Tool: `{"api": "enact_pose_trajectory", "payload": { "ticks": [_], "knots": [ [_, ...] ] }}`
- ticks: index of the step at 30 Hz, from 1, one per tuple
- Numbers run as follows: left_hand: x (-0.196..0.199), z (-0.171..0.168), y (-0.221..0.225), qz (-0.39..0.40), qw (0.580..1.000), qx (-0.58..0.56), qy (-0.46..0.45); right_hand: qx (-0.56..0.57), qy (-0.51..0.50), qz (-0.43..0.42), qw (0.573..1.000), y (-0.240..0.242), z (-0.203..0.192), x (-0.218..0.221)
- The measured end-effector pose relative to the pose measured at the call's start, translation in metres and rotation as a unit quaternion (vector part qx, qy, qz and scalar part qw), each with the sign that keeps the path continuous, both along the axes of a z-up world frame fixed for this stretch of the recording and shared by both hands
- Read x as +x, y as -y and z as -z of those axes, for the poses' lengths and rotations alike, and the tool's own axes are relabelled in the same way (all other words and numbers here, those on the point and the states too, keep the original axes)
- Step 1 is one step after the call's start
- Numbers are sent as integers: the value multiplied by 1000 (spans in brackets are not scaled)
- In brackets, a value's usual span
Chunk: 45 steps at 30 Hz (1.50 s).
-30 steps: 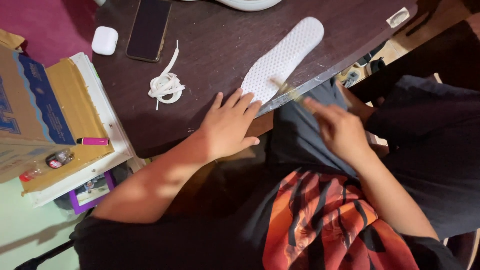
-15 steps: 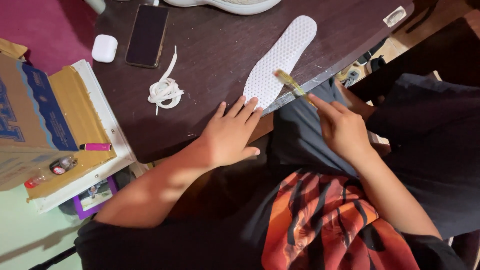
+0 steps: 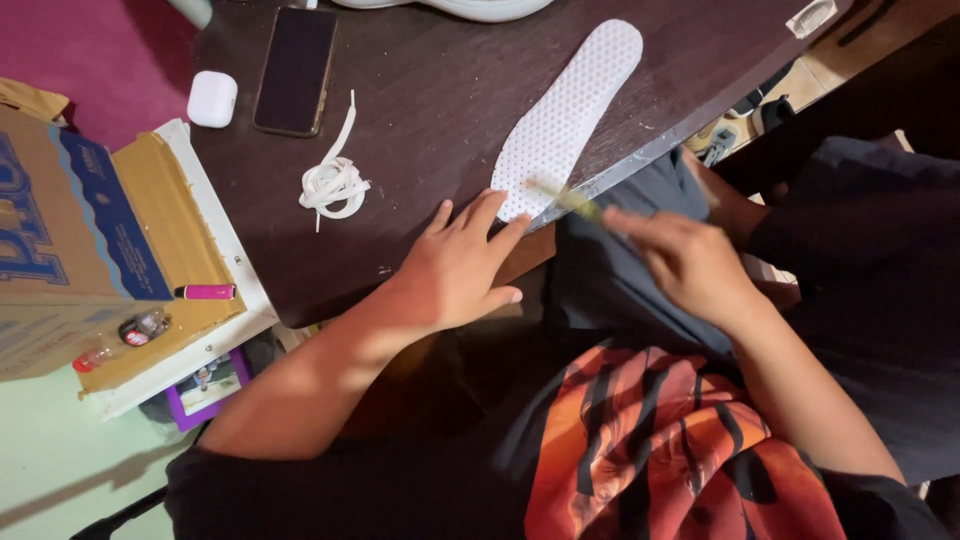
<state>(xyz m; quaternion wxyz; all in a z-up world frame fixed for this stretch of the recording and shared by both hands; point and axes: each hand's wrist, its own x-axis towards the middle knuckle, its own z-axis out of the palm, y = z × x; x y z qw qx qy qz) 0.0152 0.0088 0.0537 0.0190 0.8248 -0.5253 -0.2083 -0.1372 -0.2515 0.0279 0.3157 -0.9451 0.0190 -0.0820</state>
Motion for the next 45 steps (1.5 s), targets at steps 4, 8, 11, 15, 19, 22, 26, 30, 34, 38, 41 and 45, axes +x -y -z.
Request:
{"api": "enact_pose_trajectory", "payload": {
  "ticks": [4, 8, 11, 15, 19, 22, 26, 30, 34, 38, 41, 45],
  "knots": [
    [-2, -4, 0, 2, 1000, -5, 13, -111, -39, 39, 992, 8, 16, -6],
    [-1, -8, 2, 0, 1000, 0, 17, -124, -33, 31, 991, 1, 8, -4],
    [-2, -12, 3, -6, 1000, 22, 1, -128, -37, 36, 990, 1, 10, -4],
    [-3, -16, 5, -7, 999, 43, -16, -94, -30, 12, 995, -11, -6, -2],
    [-4, -14, 5, -10, 1000, 26, -5, -231, -9, 75, 970, 3, 3, 1],
    [-5, -17, 5, -14, 999, 31, -2, -134, -10, 15, 991, -6, -8, 1],
    [-6, -19, 5, -19, 999, 29, -12, -202, -20, 36, 978, -2, -12, 1],
    [-7, -23, 5, -4, 999, 50, -16, -166, -69, 40, 983, 8, -13, -4],
    [-4, -21, 6, -4, 998, 58, -20, -149, -61, 17, 987, -3, -25, -1],
    [-6, -25, 4, 5, 998, 66, -17, -179, -60, 45, 981, 3, -15, -5],
    [-4, -26, 6, 3, 998, 65, -17, -196, -40, 47, 979, -4, -16, -3],
    [-4, -26, 6, 1, 997, 74, -19, -208, -29, 47, 977, 3, -18, 1]
  ]
}}
